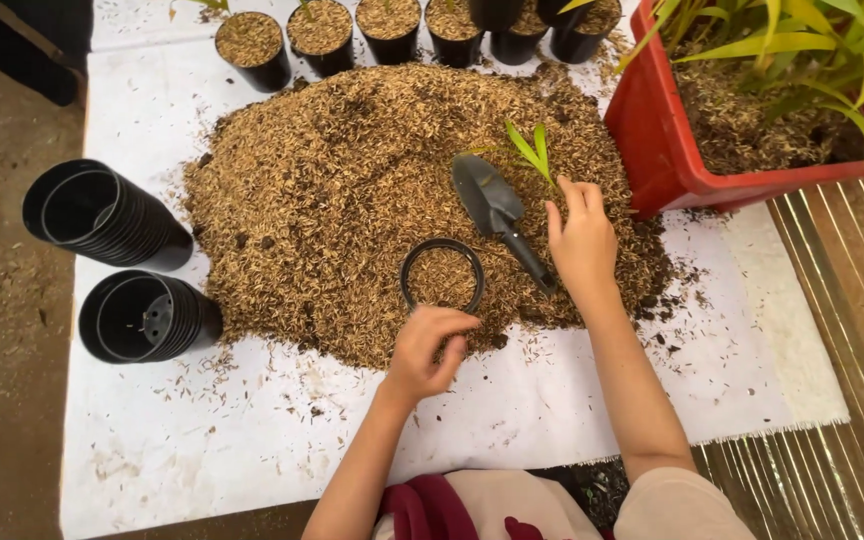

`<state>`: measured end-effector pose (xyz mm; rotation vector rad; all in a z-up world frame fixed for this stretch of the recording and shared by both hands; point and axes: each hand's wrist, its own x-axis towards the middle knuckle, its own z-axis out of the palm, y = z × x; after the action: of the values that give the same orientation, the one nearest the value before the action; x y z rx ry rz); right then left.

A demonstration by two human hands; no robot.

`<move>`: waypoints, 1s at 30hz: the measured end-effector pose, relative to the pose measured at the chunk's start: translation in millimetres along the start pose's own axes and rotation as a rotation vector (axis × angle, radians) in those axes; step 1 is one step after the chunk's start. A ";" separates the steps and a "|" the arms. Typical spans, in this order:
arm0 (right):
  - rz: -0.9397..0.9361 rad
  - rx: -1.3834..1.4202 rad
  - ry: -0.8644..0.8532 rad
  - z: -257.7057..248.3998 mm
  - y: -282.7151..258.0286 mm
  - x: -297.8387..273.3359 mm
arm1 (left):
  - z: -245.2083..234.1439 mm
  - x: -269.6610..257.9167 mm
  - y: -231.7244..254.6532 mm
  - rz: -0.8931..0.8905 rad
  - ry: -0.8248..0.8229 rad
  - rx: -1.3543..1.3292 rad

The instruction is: The person places a small plant into a black plastic pot and uses a hand trowel to scoop soil from a pile on the table, filling the pot around the plant's base. The person continues to add soil and gently press it down to secure the plant.

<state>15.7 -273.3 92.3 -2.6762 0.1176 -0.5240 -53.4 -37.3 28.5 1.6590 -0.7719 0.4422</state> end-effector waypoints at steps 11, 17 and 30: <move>-0.561 0.009 -0.312 34.6 -46.7 -49.1 | -37.2 24.1 -17.0 -0.378 -0.108 0.054; -0.627 -0.065 -0.223 44.5 -53.8 -51.9 | -28.5 16.5 -33.9 -0.409 -0.109 0.000; -0.650 -0.136 -0.104 52.2 -61.5 -53.6 | -29.3 15.2 -35.9 -0.421 -0.113 0.012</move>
<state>-13.9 -189.1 54.8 -2.8338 -0.7941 -0.5744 -14.2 -9.7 19.7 1.8120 -0.4812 0.0568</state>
